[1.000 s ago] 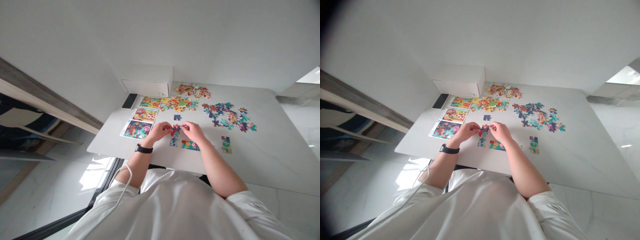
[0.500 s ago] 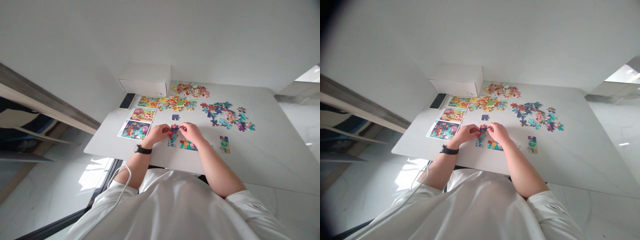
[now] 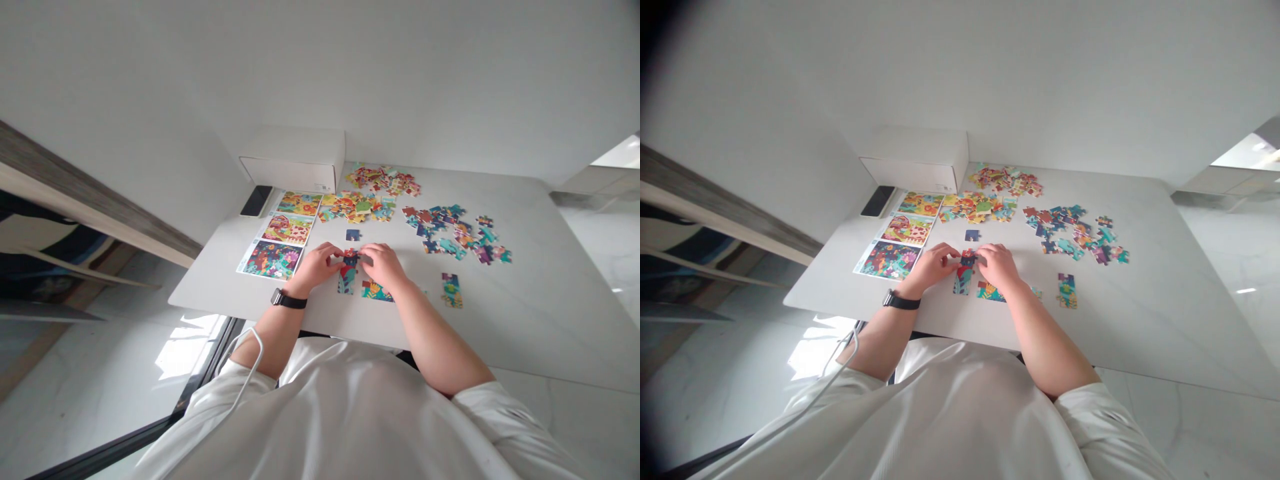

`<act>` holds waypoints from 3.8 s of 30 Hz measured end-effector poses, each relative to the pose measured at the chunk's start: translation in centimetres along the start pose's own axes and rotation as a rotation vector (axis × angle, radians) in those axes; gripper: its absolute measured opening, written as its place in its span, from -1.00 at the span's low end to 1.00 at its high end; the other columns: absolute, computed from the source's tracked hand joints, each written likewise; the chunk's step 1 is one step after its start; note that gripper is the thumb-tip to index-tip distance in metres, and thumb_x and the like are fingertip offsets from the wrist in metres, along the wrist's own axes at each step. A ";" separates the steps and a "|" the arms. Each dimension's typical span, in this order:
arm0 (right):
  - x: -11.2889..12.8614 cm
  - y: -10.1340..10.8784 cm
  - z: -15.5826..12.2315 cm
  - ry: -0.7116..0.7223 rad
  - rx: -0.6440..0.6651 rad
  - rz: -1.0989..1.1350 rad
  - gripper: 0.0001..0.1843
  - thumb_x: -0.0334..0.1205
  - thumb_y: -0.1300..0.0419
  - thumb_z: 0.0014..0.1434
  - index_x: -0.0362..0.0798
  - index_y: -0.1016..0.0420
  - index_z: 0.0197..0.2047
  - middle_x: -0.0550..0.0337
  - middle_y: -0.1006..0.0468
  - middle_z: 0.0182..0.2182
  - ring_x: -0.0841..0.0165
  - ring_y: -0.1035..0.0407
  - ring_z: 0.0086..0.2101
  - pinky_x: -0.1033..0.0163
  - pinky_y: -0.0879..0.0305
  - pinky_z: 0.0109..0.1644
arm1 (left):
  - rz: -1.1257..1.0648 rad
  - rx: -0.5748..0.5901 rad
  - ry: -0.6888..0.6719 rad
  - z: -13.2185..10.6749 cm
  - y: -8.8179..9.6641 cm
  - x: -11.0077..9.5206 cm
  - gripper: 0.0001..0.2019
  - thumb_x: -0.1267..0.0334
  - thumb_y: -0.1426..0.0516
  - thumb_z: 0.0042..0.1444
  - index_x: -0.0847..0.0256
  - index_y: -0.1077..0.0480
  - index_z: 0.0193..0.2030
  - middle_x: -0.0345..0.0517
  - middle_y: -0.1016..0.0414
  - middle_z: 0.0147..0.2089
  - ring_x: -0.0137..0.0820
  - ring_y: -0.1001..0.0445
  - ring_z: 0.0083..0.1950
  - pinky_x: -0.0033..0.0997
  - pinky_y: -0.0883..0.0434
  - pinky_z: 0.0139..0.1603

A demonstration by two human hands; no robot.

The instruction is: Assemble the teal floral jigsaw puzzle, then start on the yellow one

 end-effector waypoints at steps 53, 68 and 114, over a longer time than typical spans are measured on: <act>1.1 -0.4 -0.3 -0.018 0.072 -0.083 -0.61 -0.24 -0.27 0.41 0.08 -0.72 0.24 0.02 -0.67 0.11 0.07 -0.47 0.07 -0.02 -0.39 0.32 | 0.161 0.123 -0.138 0.2 -0.9 -0.4 -0.74 0.21 -0.28 0.30 0.00 -0.68 0.09 -0.04 -0.58 0.30 -0.14 -0.59 0.26 -0.05 -0.45 0.42; 1.5 -0.5 -0.5 -0.041 0.098 -0.110 -0.58 -0.17 -0.38 0.37 0.07 -0.65 0.27 -0.04 -0.60 0.17 0.02 -0.43 0.16 -0.07 -0.36 0.33 | 0.184 0.124 -0.157 0.1 -1.0 -0.6 -0.74 0.20 -0.31 0.30 0.02 -0.67 0.11 -0.02 -0.58 0.30 -0.13 -0.59 0.26 -0.04 -0.45 0.41; 1.6 -0.2 -0.6 -0.018 0.162 -0.162 -0.54 -0.21 -0.17 0.51 0.06 -0.58 0.40 0.01 -0.56 0.33 0.03 -0.40 0.19 -0.05 -0.32 0.34 | 0.366 0.382 -0.188 -0.4 0.7 -2.3 -0.45 0.05 -0.29 0.32 -0.08 -0.47 0.44 -0.07 -0.40 0.56 -0.08 -0.48 0.28 -0.03 -0.42 0.36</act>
Point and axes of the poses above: each hand's wrist, its own z-axis towards the middle knuckle, its own y-axis out of the back of the hand, x = y × z, the point moved 3 cm from there along z, towards the middle knuckle
